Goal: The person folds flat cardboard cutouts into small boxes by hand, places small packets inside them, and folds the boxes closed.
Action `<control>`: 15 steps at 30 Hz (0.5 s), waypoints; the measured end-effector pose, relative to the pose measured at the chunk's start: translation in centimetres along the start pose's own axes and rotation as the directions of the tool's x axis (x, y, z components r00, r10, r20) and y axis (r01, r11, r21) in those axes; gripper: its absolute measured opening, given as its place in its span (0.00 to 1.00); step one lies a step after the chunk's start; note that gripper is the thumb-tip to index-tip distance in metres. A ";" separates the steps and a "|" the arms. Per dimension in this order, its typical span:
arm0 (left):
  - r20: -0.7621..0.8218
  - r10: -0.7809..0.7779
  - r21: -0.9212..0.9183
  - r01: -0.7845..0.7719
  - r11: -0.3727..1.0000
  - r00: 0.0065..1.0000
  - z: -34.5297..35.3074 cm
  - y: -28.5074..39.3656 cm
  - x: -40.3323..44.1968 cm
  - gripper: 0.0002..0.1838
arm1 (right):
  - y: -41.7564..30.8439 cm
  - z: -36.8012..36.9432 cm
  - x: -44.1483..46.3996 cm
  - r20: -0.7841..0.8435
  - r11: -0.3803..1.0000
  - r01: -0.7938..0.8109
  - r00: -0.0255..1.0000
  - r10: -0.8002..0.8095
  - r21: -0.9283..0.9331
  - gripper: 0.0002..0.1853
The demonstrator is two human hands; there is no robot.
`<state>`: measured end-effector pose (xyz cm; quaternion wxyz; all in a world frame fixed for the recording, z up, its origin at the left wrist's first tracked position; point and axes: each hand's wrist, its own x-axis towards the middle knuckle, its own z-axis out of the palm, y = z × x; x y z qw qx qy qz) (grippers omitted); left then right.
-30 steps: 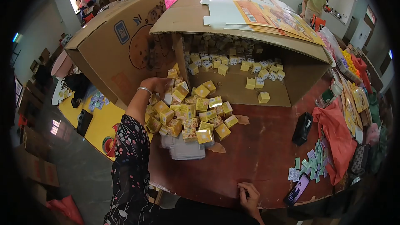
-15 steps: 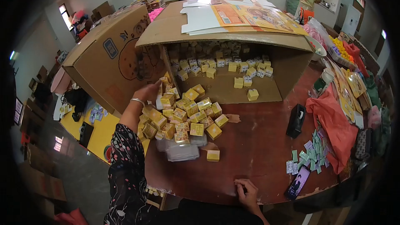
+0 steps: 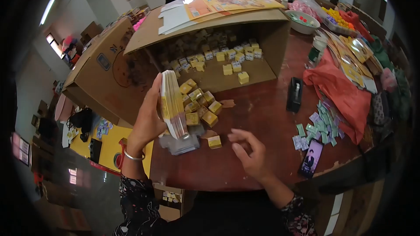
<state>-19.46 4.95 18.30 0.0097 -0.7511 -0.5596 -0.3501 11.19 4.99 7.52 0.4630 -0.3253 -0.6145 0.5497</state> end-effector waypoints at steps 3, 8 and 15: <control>-0.067 0.022 -0.266 -0.039 0.963 0.998 5.8 3.6 -3.2 0.68 | -2.7 0.4 0.9 0.042 0.993 0.120 0.992 -0.120 -0.007 0.29; -0.263 0.148 -0.238 -0.213 0.948 0.953 14.1 7.5 -7.9 0.45 | -6.0 0.3 -1.8 0.041 0.820 0.336 0.932 -0.359 -0.463 0.41; -0.407 0.331 -0.164 -0.424 0.891 0.851 16.6 8.4 -8.9 0.34 | -4.4 -2.9 -4.0 0.038 0.533 0.585 0.694 -0.719 -0.611 0.36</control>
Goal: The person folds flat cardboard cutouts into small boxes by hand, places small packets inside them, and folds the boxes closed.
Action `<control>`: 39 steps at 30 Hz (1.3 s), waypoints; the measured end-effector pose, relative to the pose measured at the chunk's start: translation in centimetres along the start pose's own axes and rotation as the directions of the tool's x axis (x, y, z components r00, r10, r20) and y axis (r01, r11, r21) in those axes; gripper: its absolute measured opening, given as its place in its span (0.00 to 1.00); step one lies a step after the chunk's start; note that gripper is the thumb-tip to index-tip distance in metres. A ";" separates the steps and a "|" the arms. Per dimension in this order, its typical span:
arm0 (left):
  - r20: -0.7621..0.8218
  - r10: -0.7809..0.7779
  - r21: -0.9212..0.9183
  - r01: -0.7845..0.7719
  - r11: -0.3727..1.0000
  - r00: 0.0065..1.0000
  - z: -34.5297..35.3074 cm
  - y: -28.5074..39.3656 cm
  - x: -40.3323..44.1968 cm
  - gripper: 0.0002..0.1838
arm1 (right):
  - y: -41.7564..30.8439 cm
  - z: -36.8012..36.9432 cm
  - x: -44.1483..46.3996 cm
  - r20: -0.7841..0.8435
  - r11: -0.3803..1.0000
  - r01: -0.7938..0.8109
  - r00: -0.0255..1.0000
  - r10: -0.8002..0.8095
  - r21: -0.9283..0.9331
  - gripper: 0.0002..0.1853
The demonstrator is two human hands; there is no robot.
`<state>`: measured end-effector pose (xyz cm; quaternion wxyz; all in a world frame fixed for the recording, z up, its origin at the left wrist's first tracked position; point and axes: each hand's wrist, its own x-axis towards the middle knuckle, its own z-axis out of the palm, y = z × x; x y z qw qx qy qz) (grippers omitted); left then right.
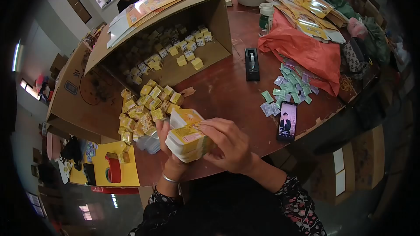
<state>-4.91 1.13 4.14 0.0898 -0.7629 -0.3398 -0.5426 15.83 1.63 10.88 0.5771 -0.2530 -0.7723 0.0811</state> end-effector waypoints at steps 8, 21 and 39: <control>-0.054 -0.345 -0.311 0.312 0.898 0.937 -2.9 3.1 1.9 0.29 | 1.5 -0.4 0.0 -0.077 0.969 0.211 0.972 -0.222 -0.132 0.28; 0.149 -0.782 -0.565 0.701 0.435 0.605 1.0 3.5 1.6 0.06 | 3.2 1.7 -4.6 -0.019 0.931 -0.341 0.938 0.346 0.133 0.31; 0.335 -0.831 -0.365 0.874 0.320 0.444 0.0 -5.4 0.3 0.06 | 10.4 -1.9 -8.2 0.570 0.177 -0.896 0.401 0.717 0.408 0.23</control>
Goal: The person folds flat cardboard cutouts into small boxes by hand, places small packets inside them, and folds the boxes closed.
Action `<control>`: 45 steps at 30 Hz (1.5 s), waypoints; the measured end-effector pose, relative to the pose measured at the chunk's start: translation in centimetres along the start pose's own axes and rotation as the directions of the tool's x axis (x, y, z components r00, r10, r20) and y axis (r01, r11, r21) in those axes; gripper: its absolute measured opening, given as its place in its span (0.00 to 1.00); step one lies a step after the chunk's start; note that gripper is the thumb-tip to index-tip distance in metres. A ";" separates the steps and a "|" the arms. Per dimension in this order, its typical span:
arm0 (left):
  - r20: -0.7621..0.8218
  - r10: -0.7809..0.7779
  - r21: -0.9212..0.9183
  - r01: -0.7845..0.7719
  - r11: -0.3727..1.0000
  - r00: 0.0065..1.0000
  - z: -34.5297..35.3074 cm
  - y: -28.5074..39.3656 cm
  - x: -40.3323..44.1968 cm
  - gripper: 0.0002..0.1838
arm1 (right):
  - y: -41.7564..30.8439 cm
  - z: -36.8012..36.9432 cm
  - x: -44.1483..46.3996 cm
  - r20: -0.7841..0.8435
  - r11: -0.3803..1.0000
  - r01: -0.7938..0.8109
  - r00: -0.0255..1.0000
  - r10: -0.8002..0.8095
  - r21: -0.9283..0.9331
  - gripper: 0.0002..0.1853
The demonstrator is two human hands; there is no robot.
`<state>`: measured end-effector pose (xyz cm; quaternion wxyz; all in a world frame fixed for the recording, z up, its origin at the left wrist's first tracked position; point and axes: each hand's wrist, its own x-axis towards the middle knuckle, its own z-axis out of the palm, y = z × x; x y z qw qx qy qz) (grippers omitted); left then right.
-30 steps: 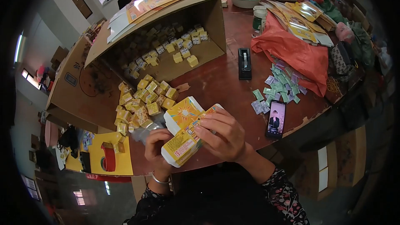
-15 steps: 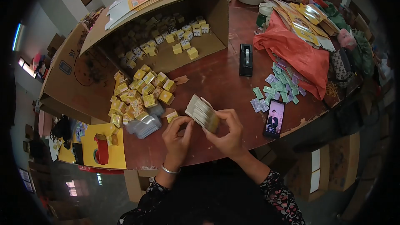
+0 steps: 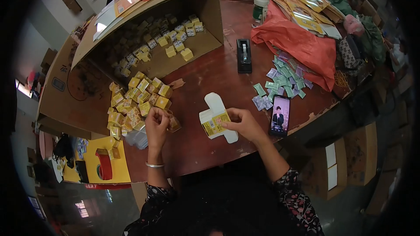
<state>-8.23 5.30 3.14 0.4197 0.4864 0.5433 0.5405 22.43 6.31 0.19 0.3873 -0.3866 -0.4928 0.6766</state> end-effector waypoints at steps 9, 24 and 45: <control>0.154 0.007 0.158 -0.032 0.987 0.988 -0.1 2.6 1.7 0.05 | 1.3 -4.6 9.5 0.407 0.822 -0.087 0.837 0.367 -0.562 0.27; 0.454 0.107 0.161 -0.199 0.967 0.885 14.4 8.1 9.3 0.05 | 4.6 0.4 7.3 -0.303 0.835 -0.040 0.940 -0.155 -0.549 0.34; 0.835 0.363 0.041 -0.704 0.709 0.414 56.9 -3.8 6.7 0.08 | 18.5 -1.1 -2.9 -0.066 0.807 0.307 0.918 -0.390 -0.505 0.33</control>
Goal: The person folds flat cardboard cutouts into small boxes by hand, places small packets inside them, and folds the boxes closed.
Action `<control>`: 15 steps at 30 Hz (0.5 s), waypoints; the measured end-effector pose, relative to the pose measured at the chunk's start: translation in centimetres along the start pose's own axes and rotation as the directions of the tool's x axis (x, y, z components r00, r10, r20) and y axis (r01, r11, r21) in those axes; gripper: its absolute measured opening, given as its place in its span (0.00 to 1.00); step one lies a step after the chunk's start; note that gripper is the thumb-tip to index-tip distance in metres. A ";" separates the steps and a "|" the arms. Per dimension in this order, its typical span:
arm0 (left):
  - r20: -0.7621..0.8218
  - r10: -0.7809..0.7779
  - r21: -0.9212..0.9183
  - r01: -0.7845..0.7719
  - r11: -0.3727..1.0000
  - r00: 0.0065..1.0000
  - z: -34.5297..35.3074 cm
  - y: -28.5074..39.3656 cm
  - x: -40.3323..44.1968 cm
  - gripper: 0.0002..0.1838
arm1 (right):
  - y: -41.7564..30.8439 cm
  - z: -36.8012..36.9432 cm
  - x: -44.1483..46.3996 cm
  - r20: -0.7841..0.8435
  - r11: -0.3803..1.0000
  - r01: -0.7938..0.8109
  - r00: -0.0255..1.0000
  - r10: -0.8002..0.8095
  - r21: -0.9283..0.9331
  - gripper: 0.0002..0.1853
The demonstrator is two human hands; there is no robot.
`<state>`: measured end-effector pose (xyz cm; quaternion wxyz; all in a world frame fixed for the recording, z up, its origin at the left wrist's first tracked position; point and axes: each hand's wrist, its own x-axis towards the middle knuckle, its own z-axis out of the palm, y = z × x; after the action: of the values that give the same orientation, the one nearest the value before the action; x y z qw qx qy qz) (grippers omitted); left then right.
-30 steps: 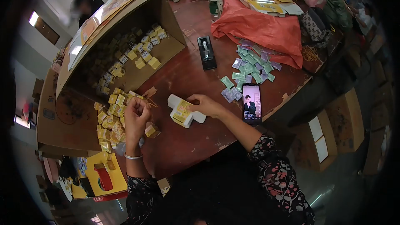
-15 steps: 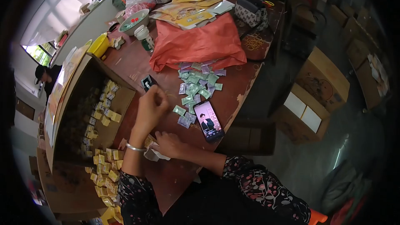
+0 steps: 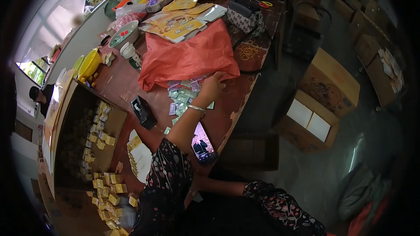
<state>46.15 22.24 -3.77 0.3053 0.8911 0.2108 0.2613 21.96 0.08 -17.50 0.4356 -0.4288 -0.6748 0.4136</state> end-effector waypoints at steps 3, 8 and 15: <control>-0.031 0.002 -0.105 -0.005 0.994 1.000 -3.9 2.1 -3.7 0.07 | -4.2 -4.1 2.1 -0.050 0.999 -0.009 0.999 0.012 0.045 0.30; -0.112 -0.291 -0.069 0.284 0.956 0.950 -16.3 7.3 -19.2 0.07 | -7.0 -5.2 4.8 -0.242 0.989 -0.138 0.963 0.121 -0.054 0.12; -0.413 -0.364 0.268 0.493 0.827 0.835 -20.6 8.6 -38.7 0.10 | -8.1 -9.1 12.3 -0.461 0.972 -0.008 0.881 -0.105 -0.237 0.08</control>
<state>5.79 4.18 2.75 0.1445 0.8002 0.5030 0.2927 25.62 10.94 -4.57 0.5433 -0.5471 -0.6030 0.2046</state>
